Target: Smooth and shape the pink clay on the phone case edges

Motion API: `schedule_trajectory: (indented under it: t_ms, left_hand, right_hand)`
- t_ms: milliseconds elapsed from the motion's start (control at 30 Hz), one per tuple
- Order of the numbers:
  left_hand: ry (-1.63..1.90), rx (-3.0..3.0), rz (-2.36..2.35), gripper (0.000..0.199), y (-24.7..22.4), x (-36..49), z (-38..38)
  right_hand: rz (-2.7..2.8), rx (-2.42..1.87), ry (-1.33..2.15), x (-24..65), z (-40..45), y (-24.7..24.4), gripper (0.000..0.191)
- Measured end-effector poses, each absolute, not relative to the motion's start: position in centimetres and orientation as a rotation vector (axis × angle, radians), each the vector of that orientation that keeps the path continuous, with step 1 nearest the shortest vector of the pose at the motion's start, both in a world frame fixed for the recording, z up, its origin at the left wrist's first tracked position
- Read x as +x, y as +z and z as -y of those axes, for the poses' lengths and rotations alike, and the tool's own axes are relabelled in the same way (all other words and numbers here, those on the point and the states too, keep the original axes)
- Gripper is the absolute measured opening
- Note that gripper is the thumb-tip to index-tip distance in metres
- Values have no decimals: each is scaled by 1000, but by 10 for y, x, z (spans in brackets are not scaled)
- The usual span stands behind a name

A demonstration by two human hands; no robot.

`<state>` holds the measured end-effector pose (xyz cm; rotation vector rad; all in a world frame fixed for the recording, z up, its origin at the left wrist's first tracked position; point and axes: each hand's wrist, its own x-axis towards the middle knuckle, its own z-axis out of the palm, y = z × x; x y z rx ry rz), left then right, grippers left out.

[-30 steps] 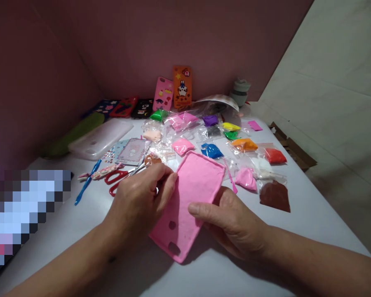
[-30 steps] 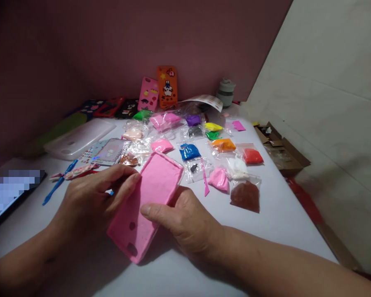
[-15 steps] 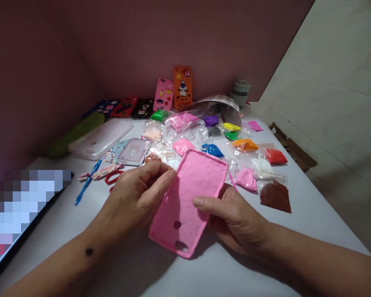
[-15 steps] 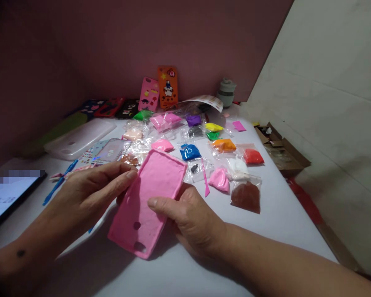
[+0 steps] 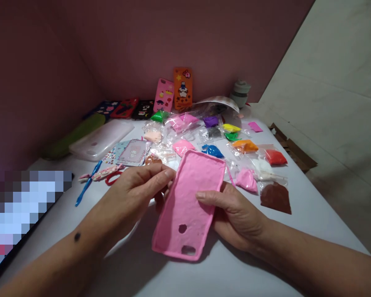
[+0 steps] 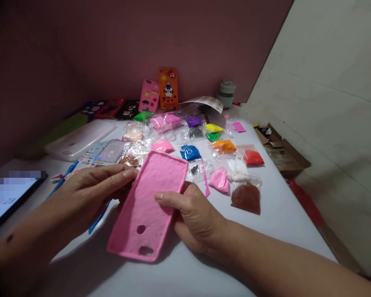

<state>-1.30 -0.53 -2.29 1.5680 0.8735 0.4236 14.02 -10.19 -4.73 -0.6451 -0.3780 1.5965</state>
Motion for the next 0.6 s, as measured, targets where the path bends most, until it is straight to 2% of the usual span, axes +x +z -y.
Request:
schedule_trajectory:
  t_ms: [200, 600]
  left_hand:
    - [370, 1124, -758, 26, -26, -10, 1]
    - [390, 1321, -829, 24, -27, -9, 2]
  right_hand:
    - [346, -679, 1634, 143, 101, -49, 19]
    - [366, -662, 1632, 145, 99, -50, 26]
